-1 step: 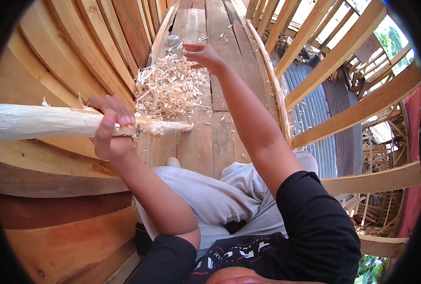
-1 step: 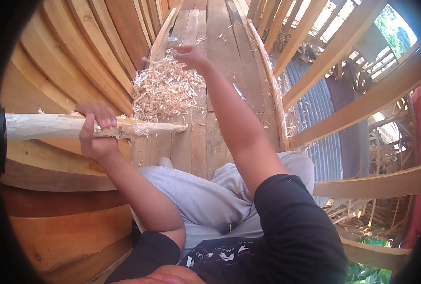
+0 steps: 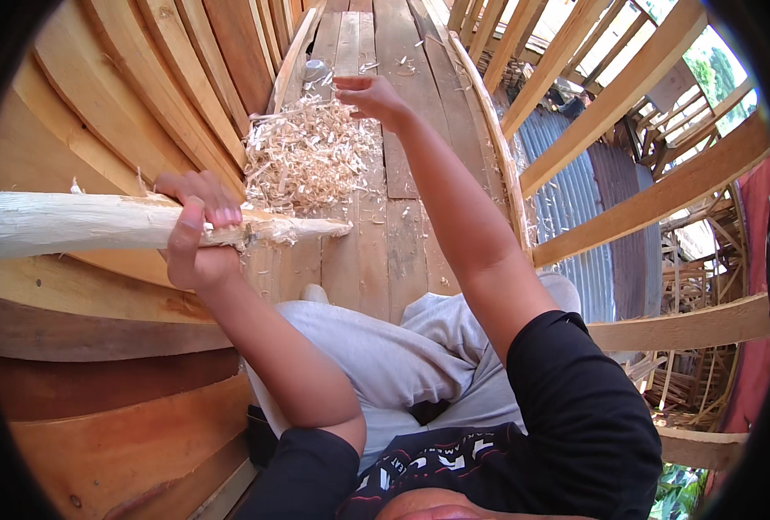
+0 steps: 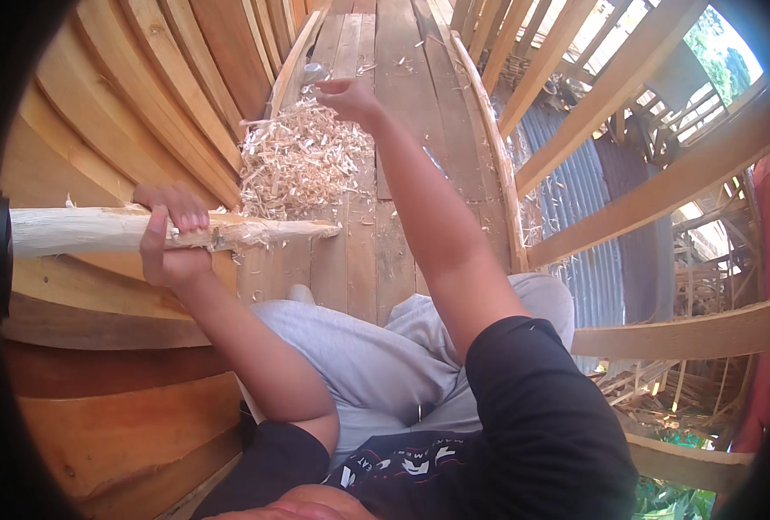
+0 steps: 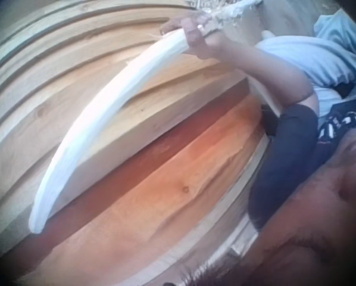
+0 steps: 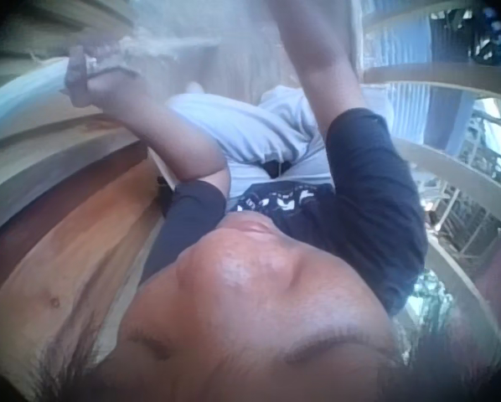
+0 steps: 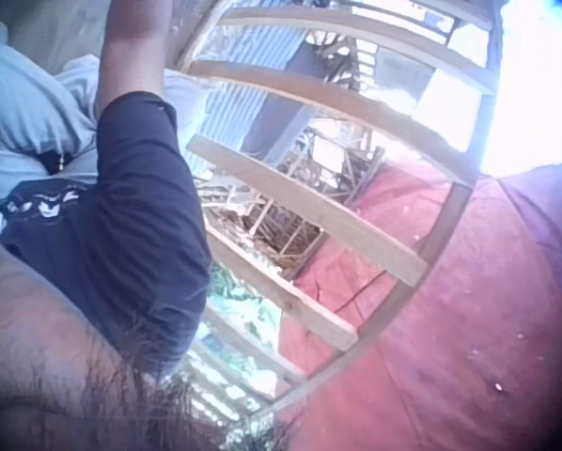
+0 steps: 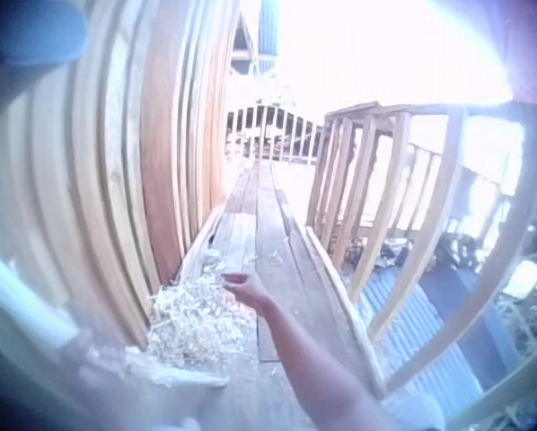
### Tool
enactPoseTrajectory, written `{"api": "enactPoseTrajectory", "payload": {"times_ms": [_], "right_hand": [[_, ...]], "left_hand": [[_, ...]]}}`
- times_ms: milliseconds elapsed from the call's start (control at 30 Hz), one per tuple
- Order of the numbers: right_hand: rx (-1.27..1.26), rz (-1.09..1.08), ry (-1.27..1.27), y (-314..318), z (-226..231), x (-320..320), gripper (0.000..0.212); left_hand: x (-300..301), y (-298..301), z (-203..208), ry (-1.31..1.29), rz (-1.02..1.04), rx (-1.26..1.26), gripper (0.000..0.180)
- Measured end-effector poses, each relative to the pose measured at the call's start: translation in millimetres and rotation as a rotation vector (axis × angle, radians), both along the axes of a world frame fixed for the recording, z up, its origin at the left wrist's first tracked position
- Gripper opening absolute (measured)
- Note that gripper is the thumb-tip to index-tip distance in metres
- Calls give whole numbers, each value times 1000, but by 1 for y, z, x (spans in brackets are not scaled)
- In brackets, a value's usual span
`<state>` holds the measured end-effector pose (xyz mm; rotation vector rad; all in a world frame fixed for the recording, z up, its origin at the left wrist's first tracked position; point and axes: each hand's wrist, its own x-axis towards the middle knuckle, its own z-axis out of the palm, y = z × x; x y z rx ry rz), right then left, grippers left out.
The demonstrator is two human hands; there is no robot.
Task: The person sits inside a wooden boat and uses a knife to carve a long piece of wood, peeling away shavings. The person rotates the wood and continues carving along its length.
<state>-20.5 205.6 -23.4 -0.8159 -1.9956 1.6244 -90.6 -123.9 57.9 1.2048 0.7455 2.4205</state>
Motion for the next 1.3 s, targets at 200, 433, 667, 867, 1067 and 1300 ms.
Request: {"api": "enactPoseTrajectory", "payload": {"times_ms": [200, 433, 667, 867, 1067, 1300], "right_hand": [[32, -724, -335, -9, -119, 116, 48], [-31, -441, -547, -132, -186, 130, 65], [182, -868, -666, -171, -137, 131, 63], [-419, -950, -677, -182, -128, 146, 74], [32, -283, -346, -181, -138, 132, 79], [981, 619, -670, -201, -144, 140, 74]], "left_hand": [[2, 8, -2, -27, -30, 16, 19], [7, 1, 9, 19, 99, -49, 16], [8, -13, 16, 21, 162, -46, 15], [12, -13, 18, 67, 157, -64, 15], [17, -13, 24, 78, 140, -61, 15], [11, -26, 24, 81, 182, -36, 14]]}}
